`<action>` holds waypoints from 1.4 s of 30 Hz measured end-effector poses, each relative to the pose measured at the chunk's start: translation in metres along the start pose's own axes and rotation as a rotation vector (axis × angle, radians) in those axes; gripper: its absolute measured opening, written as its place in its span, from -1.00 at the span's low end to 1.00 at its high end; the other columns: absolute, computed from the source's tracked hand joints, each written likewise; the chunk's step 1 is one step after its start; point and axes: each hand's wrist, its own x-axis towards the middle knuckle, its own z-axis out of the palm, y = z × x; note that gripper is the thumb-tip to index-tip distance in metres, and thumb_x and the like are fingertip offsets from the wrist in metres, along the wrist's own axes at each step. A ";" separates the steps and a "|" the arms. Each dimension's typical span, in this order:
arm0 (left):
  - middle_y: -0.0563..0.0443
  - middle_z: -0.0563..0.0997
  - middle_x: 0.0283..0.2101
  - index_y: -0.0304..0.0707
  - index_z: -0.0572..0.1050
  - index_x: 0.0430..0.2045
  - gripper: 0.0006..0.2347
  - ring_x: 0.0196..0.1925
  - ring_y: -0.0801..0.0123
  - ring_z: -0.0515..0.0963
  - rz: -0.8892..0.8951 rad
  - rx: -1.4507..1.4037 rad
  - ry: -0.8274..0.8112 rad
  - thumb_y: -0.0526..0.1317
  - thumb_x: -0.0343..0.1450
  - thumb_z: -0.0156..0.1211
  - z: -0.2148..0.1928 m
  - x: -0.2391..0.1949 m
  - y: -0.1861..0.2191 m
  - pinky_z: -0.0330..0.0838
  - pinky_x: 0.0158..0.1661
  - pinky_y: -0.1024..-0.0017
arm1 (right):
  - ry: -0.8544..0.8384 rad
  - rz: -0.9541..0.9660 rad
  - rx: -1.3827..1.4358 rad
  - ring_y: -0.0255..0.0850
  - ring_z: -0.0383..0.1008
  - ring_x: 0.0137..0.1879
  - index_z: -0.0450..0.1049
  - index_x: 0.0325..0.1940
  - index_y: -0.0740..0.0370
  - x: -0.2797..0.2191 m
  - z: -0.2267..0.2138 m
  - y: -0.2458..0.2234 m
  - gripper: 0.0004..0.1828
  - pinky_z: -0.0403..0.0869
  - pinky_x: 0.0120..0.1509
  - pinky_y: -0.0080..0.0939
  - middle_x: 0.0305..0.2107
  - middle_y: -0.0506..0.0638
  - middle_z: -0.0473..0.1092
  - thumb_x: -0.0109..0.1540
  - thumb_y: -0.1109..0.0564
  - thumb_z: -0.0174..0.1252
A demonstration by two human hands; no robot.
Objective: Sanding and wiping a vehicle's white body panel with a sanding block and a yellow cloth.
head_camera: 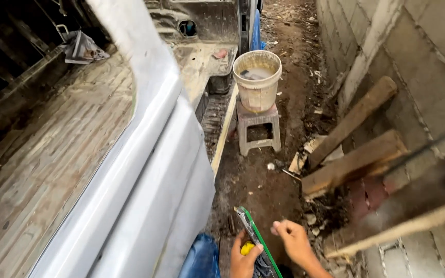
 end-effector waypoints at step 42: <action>-0.13 0.53 -0.18 -0.19 0.43 -0.09 -0.64 -0.12 0.15 0.53 -0.009 0.554 0.362 -0.36 0.25 0.33 0.275 0.884 0.088 0.45 -0.11 0.24 | -0.764 0.064 -0.880 0.05 0.37 0.43 -0.17 0.58 0.29 1.027 -0.031 -0.073 0.21 0.33 0.47 -0.14 0.30 0.37 0.27 0.16 -0.50 0.14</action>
